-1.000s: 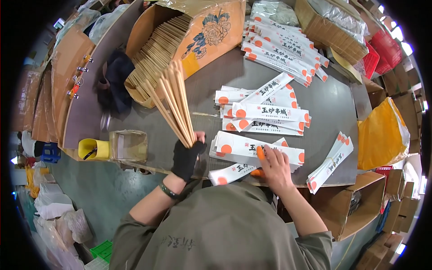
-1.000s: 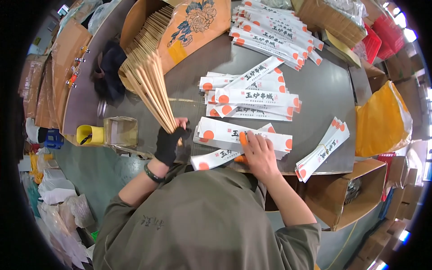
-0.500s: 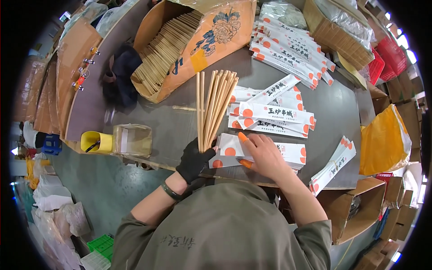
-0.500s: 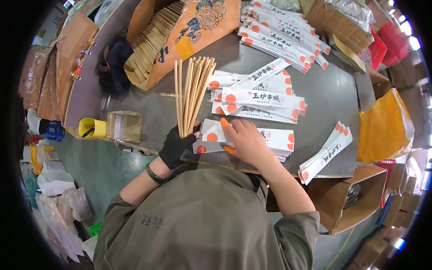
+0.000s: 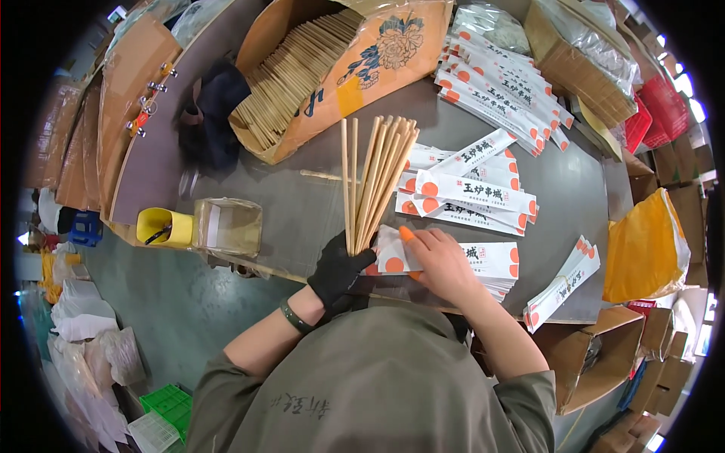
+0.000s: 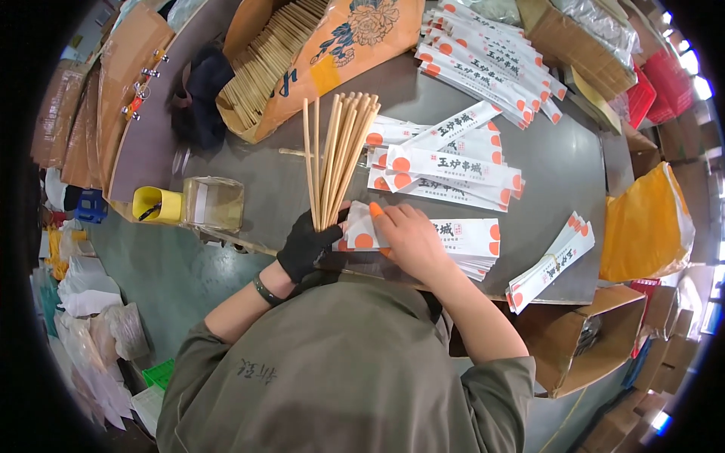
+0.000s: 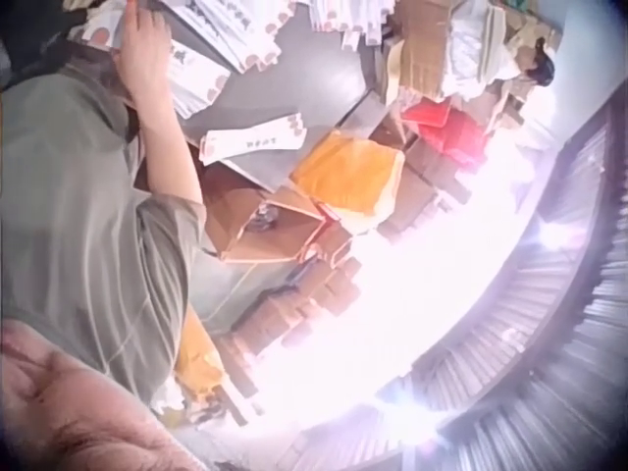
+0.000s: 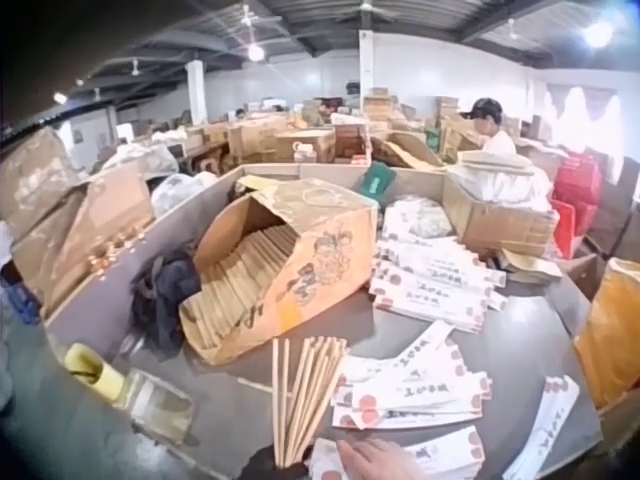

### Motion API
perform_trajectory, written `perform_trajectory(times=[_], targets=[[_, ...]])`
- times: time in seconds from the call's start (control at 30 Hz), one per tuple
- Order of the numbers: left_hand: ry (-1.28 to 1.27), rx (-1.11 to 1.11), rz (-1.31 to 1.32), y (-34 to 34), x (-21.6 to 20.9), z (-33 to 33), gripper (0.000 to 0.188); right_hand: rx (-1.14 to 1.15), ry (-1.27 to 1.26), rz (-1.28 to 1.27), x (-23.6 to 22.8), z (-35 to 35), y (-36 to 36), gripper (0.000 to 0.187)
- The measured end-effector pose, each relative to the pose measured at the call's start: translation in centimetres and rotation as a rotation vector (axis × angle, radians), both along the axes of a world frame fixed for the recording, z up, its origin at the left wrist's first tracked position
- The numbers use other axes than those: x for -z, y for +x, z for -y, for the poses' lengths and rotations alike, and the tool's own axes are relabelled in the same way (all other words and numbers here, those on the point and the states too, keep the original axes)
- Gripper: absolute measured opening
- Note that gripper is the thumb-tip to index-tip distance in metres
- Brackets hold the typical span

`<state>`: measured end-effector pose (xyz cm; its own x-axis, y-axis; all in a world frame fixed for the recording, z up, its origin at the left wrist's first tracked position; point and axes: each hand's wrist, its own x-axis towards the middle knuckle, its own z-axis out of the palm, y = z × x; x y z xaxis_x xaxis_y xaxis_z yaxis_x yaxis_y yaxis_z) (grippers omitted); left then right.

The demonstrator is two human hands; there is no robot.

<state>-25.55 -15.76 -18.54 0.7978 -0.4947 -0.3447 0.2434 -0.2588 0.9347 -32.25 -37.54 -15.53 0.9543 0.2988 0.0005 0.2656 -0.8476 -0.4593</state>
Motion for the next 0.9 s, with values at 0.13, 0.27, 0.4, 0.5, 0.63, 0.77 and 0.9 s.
perform_trajectory(times=[0.13,0.27,0.4,0.5,0.63,0.77,0.9], targets=[[-0.158,-0.150,-0.019,0.9,-0.2,0.3,0.031,0.019,-0.044,0.410,-2.0,-1.2,-0.9,0.050],[0.023,-0.264,0.253,2.3,-0.9,-1.6,0.023,-0.073,-0.165,0.349,0.6,-1.0,-2.4,0.024],[0.195,-0.310,0.319,2.1,-0.8,-4.4,0.022,-0.015,-0.107,0.426,1.2,-1.0,-2.6,0.021],[0.184,-0.362,0.322,1.0,-0.2,-5.4,0.021,0.047,0.054,0.463,1.2,-1.1,-2.4,0.019],[0.202,-0.413,0.272,0.4,-0.3,-5.8,0.022,0.143,0.193,0.382,1.4,-0.6,-1.5,0.018],[0.135,-0.400,0.268,0.6,-2.1,-6.5,0.024,0.571,0.588,0.030,-0.1,-0.5,-0.2,0.016],[0.122,-0.287,0.222,1.3,-3.2,-8.3,0.027,0.667,0.794,-0.147,-3.1,0.5,1.2,0.021]])
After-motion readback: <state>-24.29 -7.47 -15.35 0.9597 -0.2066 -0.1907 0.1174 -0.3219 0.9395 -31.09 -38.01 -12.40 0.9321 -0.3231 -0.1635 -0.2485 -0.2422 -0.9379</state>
